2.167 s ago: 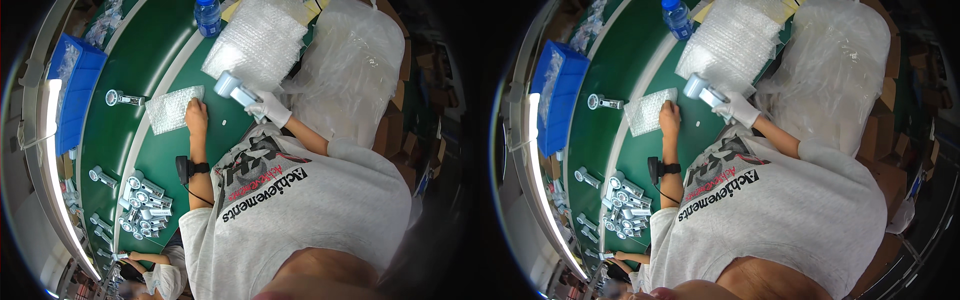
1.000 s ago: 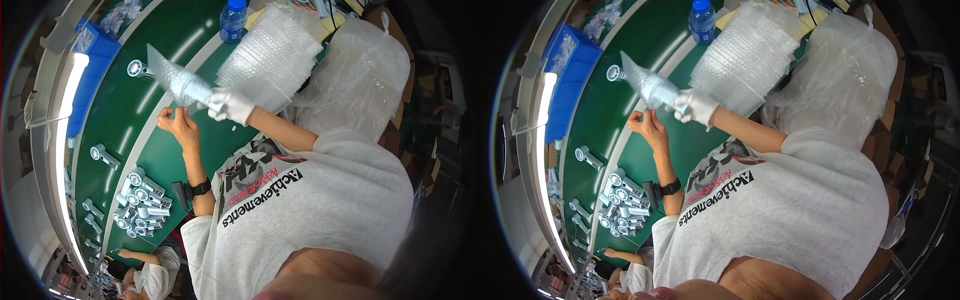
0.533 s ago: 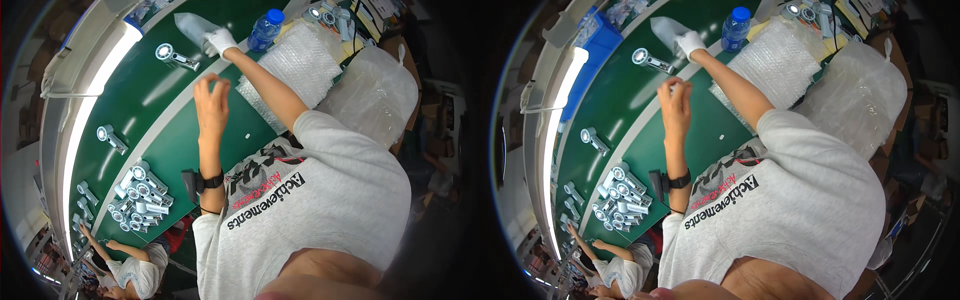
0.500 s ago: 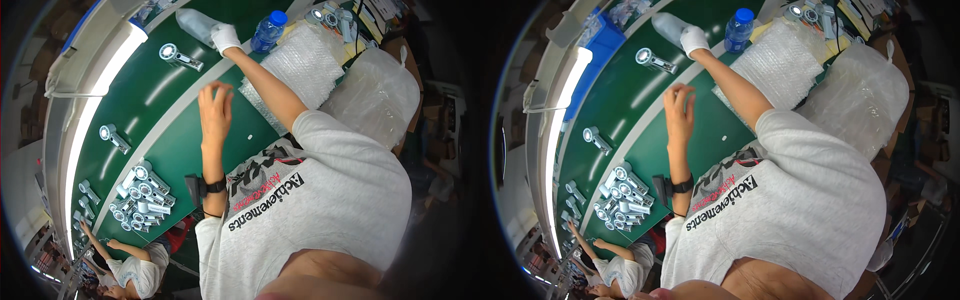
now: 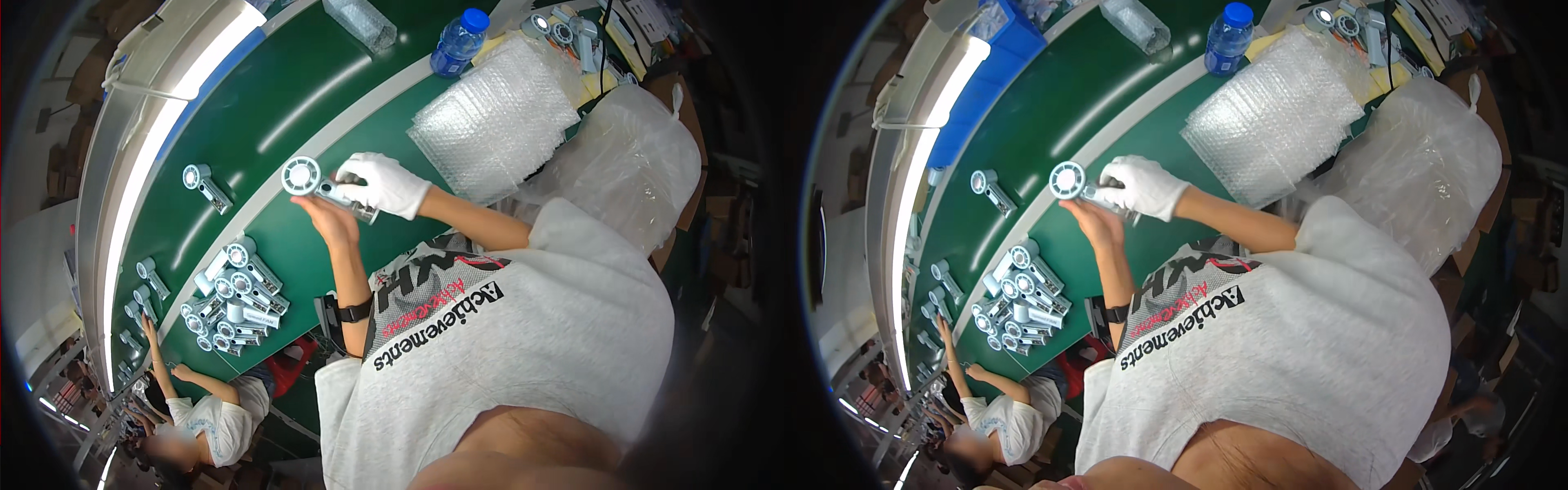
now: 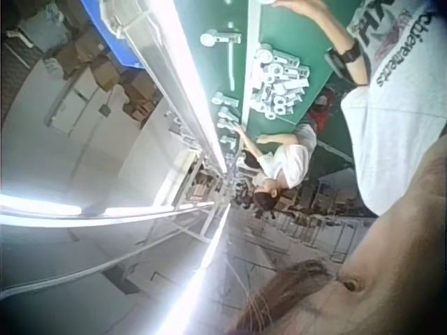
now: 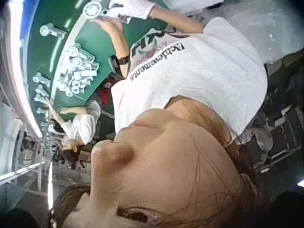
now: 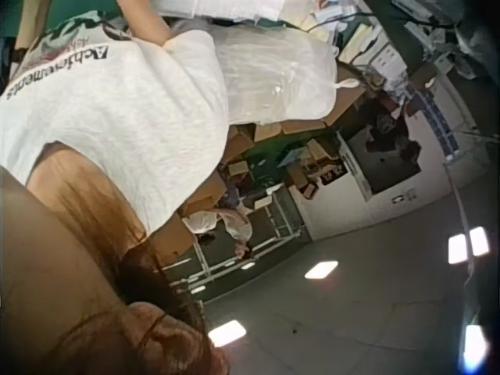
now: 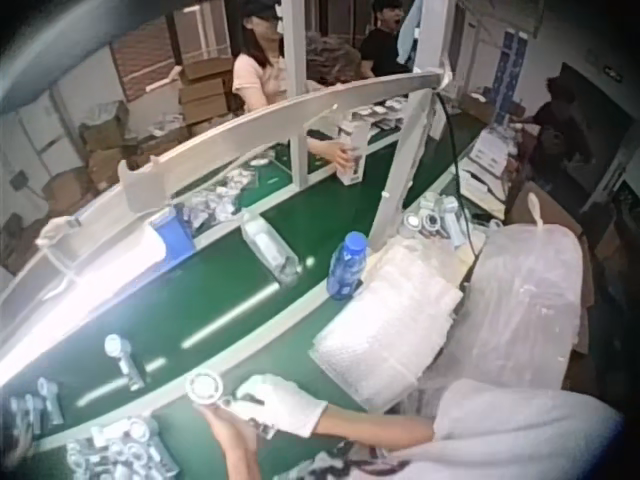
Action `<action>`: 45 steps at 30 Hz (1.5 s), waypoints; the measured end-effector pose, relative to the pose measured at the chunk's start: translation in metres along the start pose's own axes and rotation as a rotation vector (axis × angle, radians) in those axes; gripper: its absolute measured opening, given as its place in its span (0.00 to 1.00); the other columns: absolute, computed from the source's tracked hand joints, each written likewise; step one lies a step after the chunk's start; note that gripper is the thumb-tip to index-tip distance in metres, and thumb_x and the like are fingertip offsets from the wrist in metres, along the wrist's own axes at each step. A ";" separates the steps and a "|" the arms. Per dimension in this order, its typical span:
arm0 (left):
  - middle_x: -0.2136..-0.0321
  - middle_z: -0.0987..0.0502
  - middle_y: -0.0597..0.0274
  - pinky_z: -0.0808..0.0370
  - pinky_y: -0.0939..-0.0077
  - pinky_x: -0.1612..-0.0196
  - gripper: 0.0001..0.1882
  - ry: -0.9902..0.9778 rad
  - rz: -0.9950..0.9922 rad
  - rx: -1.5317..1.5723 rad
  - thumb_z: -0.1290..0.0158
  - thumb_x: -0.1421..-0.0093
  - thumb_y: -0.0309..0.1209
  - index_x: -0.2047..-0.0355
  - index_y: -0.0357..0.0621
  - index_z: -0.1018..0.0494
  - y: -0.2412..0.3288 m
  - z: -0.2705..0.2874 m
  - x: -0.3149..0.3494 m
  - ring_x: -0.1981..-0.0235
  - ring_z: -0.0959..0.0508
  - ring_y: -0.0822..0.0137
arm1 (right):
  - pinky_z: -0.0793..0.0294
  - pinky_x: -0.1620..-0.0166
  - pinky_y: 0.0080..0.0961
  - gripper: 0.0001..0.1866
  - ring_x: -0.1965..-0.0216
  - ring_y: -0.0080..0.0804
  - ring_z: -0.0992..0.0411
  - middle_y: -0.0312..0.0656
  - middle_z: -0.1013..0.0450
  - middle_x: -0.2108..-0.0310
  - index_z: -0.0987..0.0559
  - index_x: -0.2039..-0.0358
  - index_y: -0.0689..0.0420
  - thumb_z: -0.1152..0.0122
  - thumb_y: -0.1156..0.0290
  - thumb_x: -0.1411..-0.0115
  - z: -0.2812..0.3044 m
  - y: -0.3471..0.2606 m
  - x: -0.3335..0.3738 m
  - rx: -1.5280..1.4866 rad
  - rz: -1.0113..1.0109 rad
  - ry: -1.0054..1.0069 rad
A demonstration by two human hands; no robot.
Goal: The person picks up a fan, inspects it by turning it over, and wipes it with a gloved hand. They then slide the fan into a bubble wrap sleeve, set it aside, and repeat the process with another fan.
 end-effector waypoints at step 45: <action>0.66 0.31 0.52 0.27 0.66 0.66 0.31 -0.554 0.142 0.242 0.61 0.46 0.52 0.52 0.38 0.41 0.019 -0.047 0.077 0.66 0.28 0.60 | 0.33 0.54 0.21 0.29 0.57 0.27 0.32 0.41 0.27 0.61 0.36 0.47 0.57 0.43 0.70 0.52 0.023 -0.063 0.002 -0.822 -0.041 -0.302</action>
Point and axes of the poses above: each hand's wrist, its own x-axis away from the middle knuckle, its own z-axis out of the back of the hand, y = z × x, the point moved 5 cm from there along -x, towards the middle knuckle
